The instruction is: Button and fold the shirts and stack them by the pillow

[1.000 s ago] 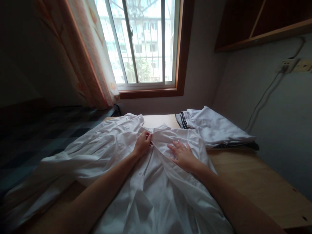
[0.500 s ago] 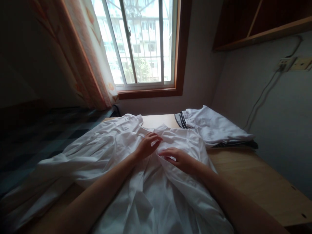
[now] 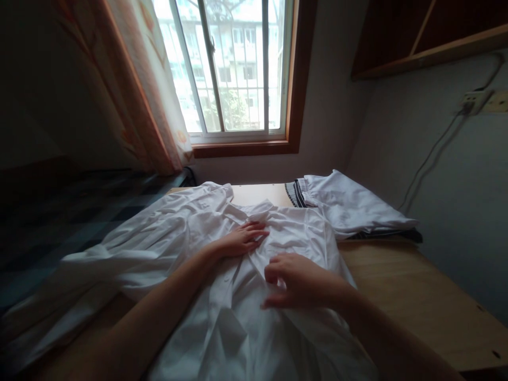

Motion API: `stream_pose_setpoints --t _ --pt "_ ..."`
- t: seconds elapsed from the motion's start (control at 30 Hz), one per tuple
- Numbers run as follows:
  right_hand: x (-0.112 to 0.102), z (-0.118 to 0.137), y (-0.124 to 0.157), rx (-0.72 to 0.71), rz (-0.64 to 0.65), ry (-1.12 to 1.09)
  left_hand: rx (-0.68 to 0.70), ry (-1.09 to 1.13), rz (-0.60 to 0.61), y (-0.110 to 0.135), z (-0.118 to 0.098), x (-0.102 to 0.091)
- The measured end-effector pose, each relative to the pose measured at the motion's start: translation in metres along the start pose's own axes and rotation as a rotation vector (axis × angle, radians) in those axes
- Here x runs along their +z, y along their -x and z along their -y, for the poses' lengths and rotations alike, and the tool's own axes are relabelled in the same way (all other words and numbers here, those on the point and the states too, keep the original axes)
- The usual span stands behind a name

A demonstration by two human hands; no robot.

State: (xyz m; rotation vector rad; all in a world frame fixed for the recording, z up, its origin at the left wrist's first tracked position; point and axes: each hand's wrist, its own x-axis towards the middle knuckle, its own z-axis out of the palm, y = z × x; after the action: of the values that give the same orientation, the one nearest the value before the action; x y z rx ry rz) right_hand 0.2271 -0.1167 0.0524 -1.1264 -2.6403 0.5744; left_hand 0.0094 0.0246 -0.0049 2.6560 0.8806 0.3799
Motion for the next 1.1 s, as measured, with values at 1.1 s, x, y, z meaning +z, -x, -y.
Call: stream_pose_setpoints --t 1.1 --pt "0.03 -0.059 -0.029 0.454 -0.295 0.248 0.004 -0.097 0.131 0.001 -0.005 -0.004"
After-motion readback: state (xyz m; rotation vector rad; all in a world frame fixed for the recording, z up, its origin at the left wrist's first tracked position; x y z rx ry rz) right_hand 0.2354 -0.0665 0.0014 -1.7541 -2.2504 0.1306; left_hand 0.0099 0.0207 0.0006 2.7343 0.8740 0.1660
